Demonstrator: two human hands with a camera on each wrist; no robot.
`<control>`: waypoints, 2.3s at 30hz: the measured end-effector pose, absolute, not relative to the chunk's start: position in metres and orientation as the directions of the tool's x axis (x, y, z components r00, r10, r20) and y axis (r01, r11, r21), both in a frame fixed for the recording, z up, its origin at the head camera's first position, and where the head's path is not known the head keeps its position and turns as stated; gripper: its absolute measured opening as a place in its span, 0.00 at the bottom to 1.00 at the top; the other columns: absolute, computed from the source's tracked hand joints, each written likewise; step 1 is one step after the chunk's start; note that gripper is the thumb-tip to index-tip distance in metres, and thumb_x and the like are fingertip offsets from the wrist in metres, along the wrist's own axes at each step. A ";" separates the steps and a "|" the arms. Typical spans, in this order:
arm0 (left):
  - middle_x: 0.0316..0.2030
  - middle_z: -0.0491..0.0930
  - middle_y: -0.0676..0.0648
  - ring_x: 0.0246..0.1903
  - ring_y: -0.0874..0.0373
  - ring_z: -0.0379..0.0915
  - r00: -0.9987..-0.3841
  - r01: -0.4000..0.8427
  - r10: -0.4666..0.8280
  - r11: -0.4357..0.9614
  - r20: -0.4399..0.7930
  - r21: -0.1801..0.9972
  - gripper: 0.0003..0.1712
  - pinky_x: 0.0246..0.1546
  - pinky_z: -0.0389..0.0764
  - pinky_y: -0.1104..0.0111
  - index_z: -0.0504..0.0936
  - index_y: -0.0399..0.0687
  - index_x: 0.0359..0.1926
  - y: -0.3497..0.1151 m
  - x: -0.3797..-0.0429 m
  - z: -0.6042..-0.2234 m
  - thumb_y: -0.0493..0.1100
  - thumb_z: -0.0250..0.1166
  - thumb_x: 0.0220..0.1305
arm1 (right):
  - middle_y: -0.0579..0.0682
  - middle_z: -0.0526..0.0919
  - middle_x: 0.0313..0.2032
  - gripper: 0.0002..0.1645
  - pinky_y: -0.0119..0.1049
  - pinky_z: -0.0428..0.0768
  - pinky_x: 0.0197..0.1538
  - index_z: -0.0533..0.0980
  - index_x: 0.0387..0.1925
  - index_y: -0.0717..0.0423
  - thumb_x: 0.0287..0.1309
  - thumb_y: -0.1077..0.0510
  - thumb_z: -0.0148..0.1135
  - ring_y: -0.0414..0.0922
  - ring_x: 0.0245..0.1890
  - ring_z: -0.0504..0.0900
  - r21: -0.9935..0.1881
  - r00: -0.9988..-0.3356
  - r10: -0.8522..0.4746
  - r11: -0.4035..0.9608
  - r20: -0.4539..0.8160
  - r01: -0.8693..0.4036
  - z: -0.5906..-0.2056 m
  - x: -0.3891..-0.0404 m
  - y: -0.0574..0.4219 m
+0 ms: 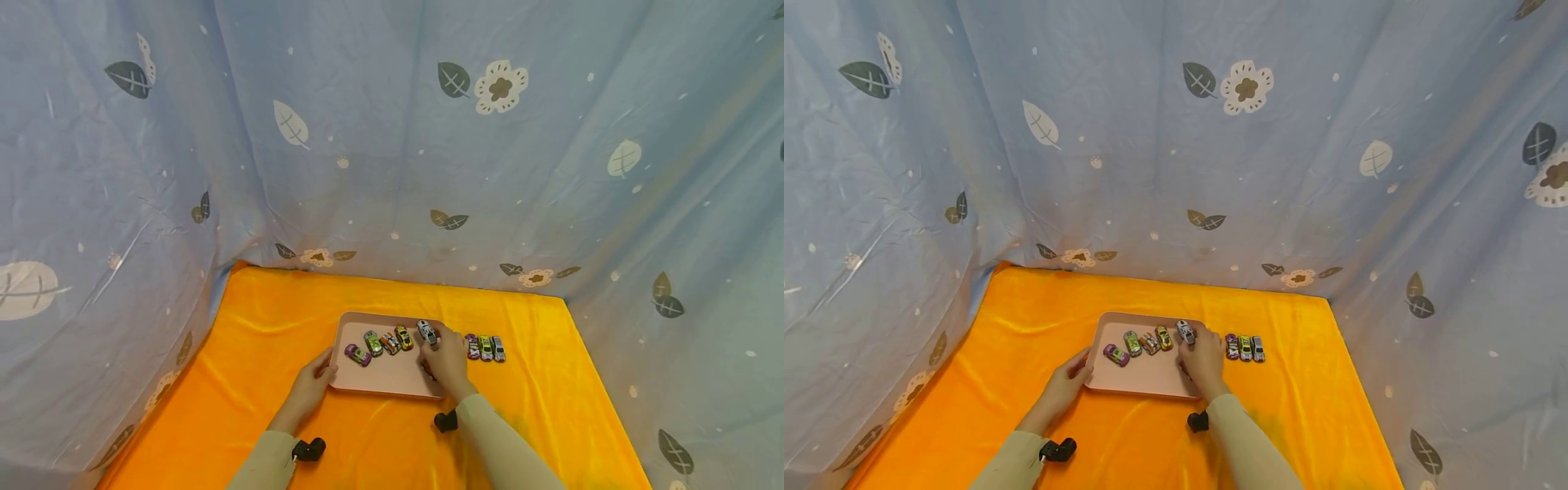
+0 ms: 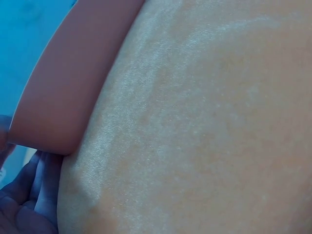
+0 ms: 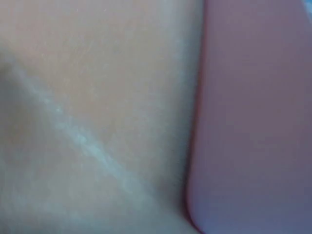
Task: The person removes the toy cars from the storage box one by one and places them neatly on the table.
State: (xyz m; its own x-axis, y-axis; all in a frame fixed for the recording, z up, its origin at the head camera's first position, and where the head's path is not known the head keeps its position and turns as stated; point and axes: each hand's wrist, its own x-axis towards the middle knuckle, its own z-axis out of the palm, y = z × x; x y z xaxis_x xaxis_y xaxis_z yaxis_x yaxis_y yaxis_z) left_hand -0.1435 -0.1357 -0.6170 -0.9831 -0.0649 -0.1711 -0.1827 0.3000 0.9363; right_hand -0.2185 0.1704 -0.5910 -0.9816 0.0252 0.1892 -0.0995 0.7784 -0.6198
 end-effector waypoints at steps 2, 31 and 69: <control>0.65 0.69 0.43 0.58 0.48 0.70 -0.983 -0.184 -0.064 0.306 -0.173 0.934 0.31 0.57 0.73 0.55 0.63 0.54 0.73 -0.136 -0.143 -0.616 0.46 0.58 0.71 | 0.48 0.81 0.42 0.26 0.43 0.73 0.47 0.76 0.57 0.50 0.56 0.56 0.67 0.47 0.35 0.75 -0.682 -0.982 0.038 0.725 0.186 -0.101 -0.587 -0.216 0.173; 0.65 0.69 0.41 0.59 0.46 0.70 -0.985 -0.173 -0.038 0.253 -0.168 0.952 0.31 0.57 0.73 0.55 0.63 0.53 0.72 -0.138 -0.143 -0.616 0.45 0.58 0.71 | 0.60 0.76 0.49 0.26 0.45 0.79 0.46 0.69 0.61 0.63 0.66 0.55 0.58 0.52 0.45 0.75 -0.834 -0.937 0.339 0.538 0.082 0.121 -0.597 -0.196 0.268; 0.66 0.68 0.42 0.60 0.47 0.69 -0.984 -0.178 -0.041 0.270 -0.174 0.946 0.31 0.58 0.72 0.55 0.64 0.55 0.72 -0.138 -0.144 -0.615 0.47 0.58 0.71 | 0.64 0.65 0.61 0.34 0.51 0.67 0.61 0.59 0.69 0.64 0.70 0.48 0.51 0.58 0.59 0.65 -0.886 -0.923 0.352 0.365 -0.153 0.286 -0.614 -0.192 0.337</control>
